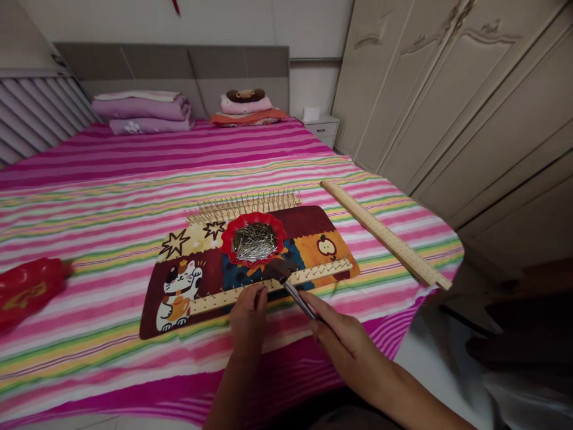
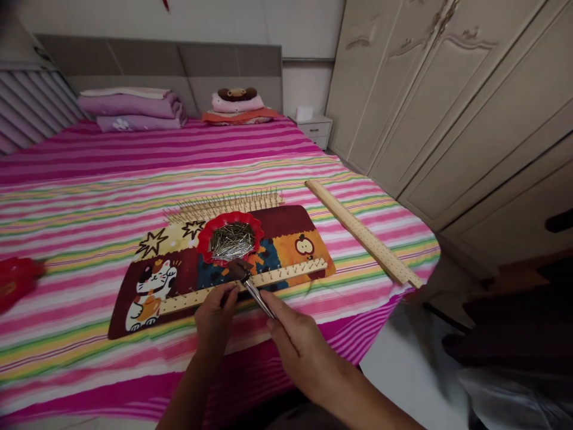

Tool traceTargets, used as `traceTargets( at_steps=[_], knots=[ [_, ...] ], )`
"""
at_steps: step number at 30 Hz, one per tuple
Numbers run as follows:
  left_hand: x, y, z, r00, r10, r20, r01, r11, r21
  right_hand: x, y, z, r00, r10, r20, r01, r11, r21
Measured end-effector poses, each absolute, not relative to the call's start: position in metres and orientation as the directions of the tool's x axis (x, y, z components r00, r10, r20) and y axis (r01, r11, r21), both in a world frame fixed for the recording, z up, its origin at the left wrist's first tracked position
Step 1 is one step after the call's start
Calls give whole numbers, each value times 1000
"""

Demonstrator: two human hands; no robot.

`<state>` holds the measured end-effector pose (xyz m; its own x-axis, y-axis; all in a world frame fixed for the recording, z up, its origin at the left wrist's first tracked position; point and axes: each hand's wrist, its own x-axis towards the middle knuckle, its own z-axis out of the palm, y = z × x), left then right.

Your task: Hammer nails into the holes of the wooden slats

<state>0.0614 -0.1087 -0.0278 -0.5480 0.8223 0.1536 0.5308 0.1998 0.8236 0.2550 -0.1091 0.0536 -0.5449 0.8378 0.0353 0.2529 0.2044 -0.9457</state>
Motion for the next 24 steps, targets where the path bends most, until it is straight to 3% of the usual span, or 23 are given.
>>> traceTargets(
  at_steps=[7, 18, 24],
  knots=[
    [61, -111, -31, -556, 824, 106, 507, 235, 829, 248, -108, 59, -628, 777, 45, 228, 239, -944],
    [61, -110, -23, -590, 805, 57, 464, 280, 841, 277, -115, 41, -405, 912, -63, 256, 47, -965],
    [63, -110, -26, -593, 796, 122, 501, 247, 829, 264, -112, 55, -550, 834, -43, 268, 128, -955]
  ],
)
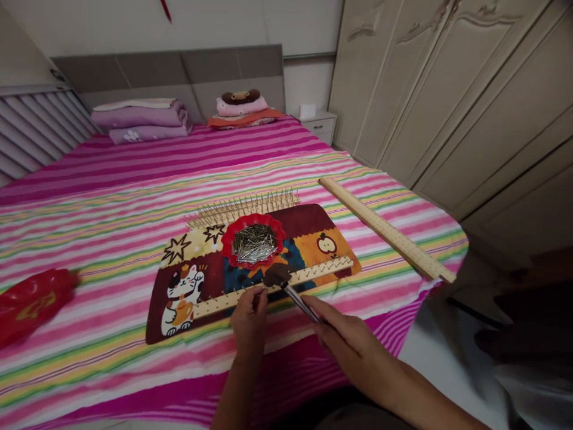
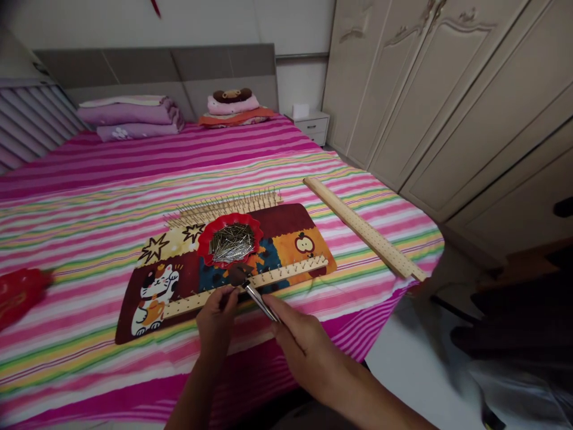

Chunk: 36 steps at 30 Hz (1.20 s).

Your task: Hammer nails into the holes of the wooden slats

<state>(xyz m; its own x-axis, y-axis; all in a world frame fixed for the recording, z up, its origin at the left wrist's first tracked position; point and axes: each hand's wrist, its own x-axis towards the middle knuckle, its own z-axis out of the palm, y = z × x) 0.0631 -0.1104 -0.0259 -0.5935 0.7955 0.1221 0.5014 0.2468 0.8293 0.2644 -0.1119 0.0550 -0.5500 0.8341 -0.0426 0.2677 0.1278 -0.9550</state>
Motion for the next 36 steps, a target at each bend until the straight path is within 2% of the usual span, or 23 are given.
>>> traceTargets(
  at_steps=[4, 8, 15, 19, 22, 25, 29, 32, 36],
  knots=[
    [62, -110, -31, -603, 780, 168, 500, 205, 842, 250, -104, 57, -622, 783, 13, 252, 216, -943],
    [62, -110, -33, -605, 782, 150, 527, 252, 811, 246, -103, 59, -686, 728, 6, 249, 243, -938],
    [54, -115, -16, -571, 813, 114, 519, 250, 817, 275, -114, 53, -514, 858, -6, 328, 190, -925],
    [33, -104, 20, -533, 804, 263, 711, 257, 655, 295, -112, 33, -376, 923, -85, 302, 36, -953],
    [16, -75, 40, -404, 863, 303, 858, 242, 453, 302, -109, 21, -325, 935, -144, 252, -61, -966],
    [5, -41, 46, -280, 953, 119, 943, 250, 222, 304, -109, 19, -308, 935, -174, 226, -106, -968],
    [1, -13, 44, -265, 958, -106, 964, 267, 8, 305, -109, 23, -297, 930, -219, 230, -153, -961],
    [2, -5, 44, -273, 943, -190, 962, 265, -67, 306, -110, 24, -295, 926, -235, 243, -165, -956],
    [4, -3, 48, -262, 943, -205, 965, 253, -67, 306, -111, 25, -288, 926, -242, 229, -179, -957]
  ],
)
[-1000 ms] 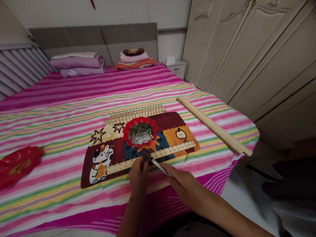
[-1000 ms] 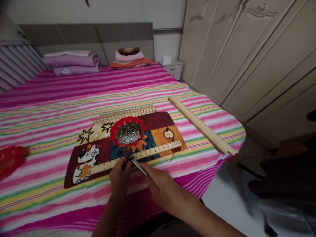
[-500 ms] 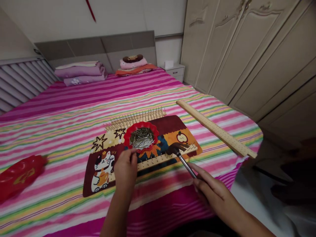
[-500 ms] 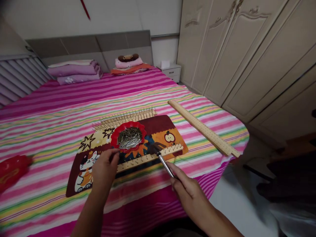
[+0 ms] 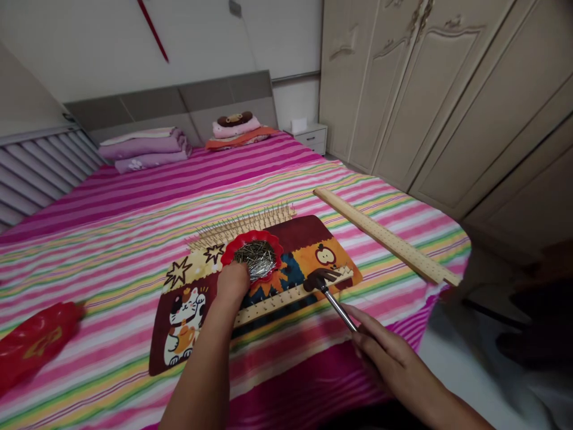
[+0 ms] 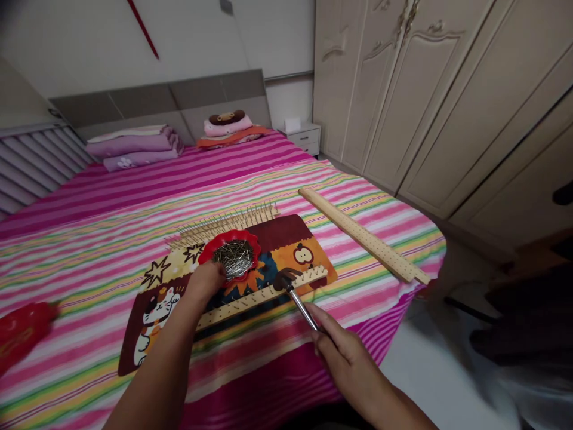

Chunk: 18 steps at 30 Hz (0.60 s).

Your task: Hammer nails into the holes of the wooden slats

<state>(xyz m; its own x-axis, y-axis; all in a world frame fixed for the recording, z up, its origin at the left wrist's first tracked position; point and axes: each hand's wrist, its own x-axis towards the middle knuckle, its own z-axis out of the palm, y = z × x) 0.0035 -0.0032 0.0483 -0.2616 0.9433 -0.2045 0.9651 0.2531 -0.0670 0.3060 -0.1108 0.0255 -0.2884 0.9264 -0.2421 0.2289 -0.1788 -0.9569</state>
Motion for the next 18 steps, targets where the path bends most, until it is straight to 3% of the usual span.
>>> traceTargets(
  at_steps=[10, 18],
  knots=[
    [4, -4, 52, -273, 939, -210, 960, 279, -3, 306, -119, 11, -345, 907, -241, 121, -212, -970],
    [-12, -19, 64, -254, 962, -104, 952, 268, 149, 304, -121, 10, -349, 904, -245, 86, -230, -969]
  ],
)
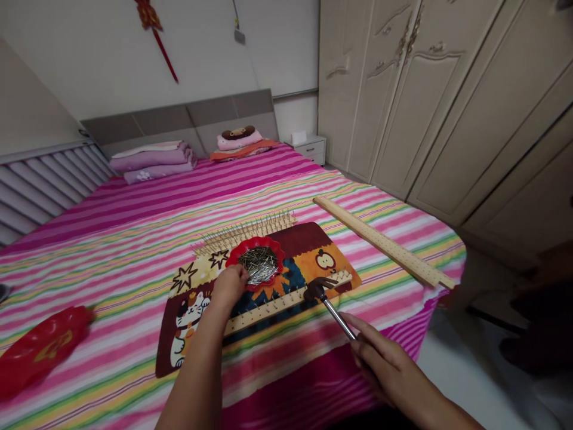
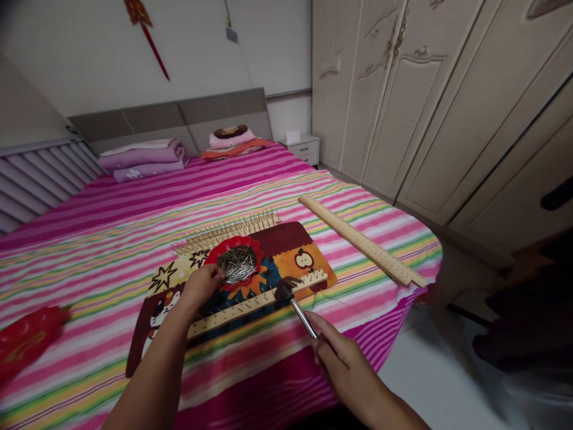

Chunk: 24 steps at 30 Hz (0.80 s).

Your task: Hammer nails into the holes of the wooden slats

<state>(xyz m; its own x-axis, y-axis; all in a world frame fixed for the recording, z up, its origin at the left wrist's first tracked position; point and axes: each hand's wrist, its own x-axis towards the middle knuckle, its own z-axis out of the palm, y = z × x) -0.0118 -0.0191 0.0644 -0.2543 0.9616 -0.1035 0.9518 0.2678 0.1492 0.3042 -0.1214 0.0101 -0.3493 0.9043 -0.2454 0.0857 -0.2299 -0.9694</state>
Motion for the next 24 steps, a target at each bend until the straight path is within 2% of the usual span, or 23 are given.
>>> traceTargets(
  at_steps=[1, 3, 6, 8, 13, 17, 21, 24],
  knots=[
    [-13, -21, 65, -264, 960, -89, 936, 278, 215, 304, -122, 10, -358, 900, -249, 85, -234, -968],
    [-16, -27, 65, -299, 953, -57, 852, 293, 434, 303, -123, 10, -365, 896, -254, 85, -239, -967],
    [-18, -39, 63, -368, 928, -66, 530, 268, 805, 304, -123, 10, -364, 894, -261, 88, -246, -965],
    [-17, -50, 63, -389, 914, -115, 289, 239, 927, 304, -123, 11, -353, 898, -262, 79, -250, -965],
    [-2, -82, 66, -417, 876, -242, -70, 235, 970, 300, -124, 15, -341, 893, -295, 46, -298, -953],
    [19, -106, 58, -428, 839, -336, -233, 257, 938, 288, -128, 24, -344, 868, -358, 22, -373, -927],
    [26, -122, 46, -469, 808, -357, -243, 271, 932, 281, -132, 36, -372, 844, -387, 19, -410, -912],
    [18, -125, 43, -506, 809, -300, -114, 282, 953, 283, -132, 40, -366, 843, -394, 25, -414, -910]
  ],
)
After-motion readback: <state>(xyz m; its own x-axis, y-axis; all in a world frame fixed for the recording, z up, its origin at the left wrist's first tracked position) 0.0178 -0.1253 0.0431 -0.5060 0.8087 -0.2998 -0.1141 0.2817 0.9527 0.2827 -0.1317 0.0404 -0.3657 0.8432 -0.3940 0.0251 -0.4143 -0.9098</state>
